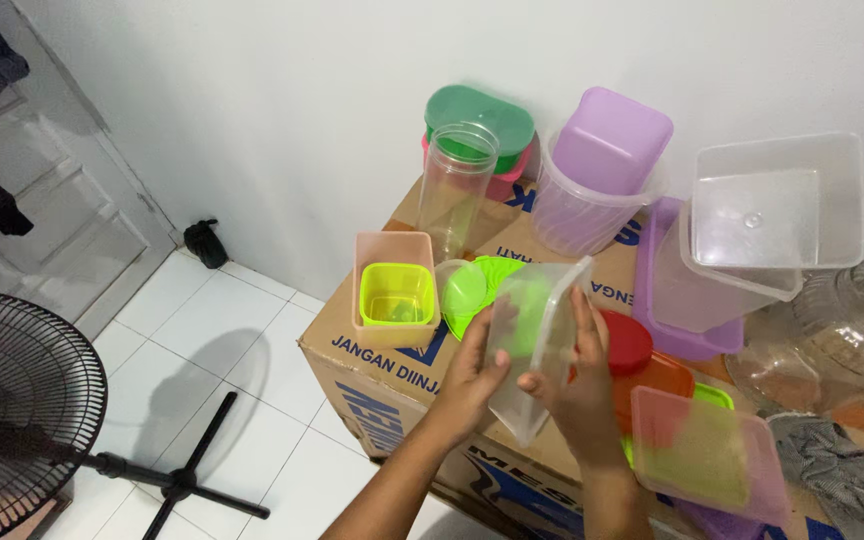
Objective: The person organizes various plastic containers and glass jars on a cardboard box. They match lids to containers, stack them, and arrange them into neat piles.
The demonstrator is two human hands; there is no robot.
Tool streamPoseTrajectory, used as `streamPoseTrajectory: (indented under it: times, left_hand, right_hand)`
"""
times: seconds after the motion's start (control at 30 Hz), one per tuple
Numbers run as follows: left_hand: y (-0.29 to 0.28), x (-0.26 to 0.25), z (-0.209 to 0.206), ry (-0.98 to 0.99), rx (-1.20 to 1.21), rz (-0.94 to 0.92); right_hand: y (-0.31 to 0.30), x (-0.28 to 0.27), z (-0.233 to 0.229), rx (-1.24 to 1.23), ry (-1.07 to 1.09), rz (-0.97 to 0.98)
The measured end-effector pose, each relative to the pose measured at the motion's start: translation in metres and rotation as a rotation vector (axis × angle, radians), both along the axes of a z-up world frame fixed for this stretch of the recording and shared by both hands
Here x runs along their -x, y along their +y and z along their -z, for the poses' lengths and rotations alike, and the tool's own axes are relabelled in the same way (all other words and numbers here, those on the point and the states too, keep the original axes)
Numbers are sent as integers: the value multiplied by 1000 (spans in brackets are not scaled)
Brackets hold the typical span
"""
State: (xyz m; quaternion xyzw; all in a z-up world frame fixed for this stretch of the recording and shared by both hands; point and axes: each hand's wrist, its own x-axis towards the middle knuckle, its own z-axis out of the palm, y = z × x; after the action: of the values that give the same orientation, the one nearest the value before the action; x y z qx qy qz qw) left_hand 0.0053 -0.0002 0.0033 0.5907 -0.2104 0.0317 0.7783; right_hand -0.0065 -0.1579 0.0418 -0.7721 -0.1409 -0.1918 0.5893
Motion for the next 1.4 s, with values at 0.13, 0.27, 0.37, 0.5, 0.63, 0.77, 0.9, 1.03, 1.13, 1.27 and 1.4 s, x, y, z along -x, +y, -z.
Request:
streamPoseTrajectory:
  times: [0.13,0.27,0.37,0.5,0.63,0.77,0.9,1.03,1.13,1.27,1.4]
  left_hand:
    - [0,-11,-8,-10,13,-92]
    - [-10,-15,-14,114,169,-160]
    - [-7,-18,-17,40,121,-256]
    - [1,-20,-17,82,226,-95]
    - [-1,-16,-16,157,198,-16]
    - [-5,-14,-18,183,149,-16]
    - [-2,-17,-22,280,227,41]
    - [1,-20,-22,248,184,101]
    - [-1,-23,-22,256,219,103]
    - [-5,-33,-28,312,364,15]
    - [9,-46,-43,406,431,-28]
  right_hand:
    - [8,1,10,489,-362,330]
    - [17,4,15,514,-407,363]
    - [11,0,9,66,-266,125]
    - [-22,-9,-7,-349,32,111]
    - [-40,-24,-10,-462,66,125]
    - [-41,-32,-7,-426,-10,118]
    - [-43,-30,-10,-355,159,183]
    - [-49,-36,-20,-635,252,-37]
    - [-50,-37,-25,-591,263,-86]
    - [-47,-34,-25,-428,416,-115]
    - [-53,-19,-20,-412,558,-227]
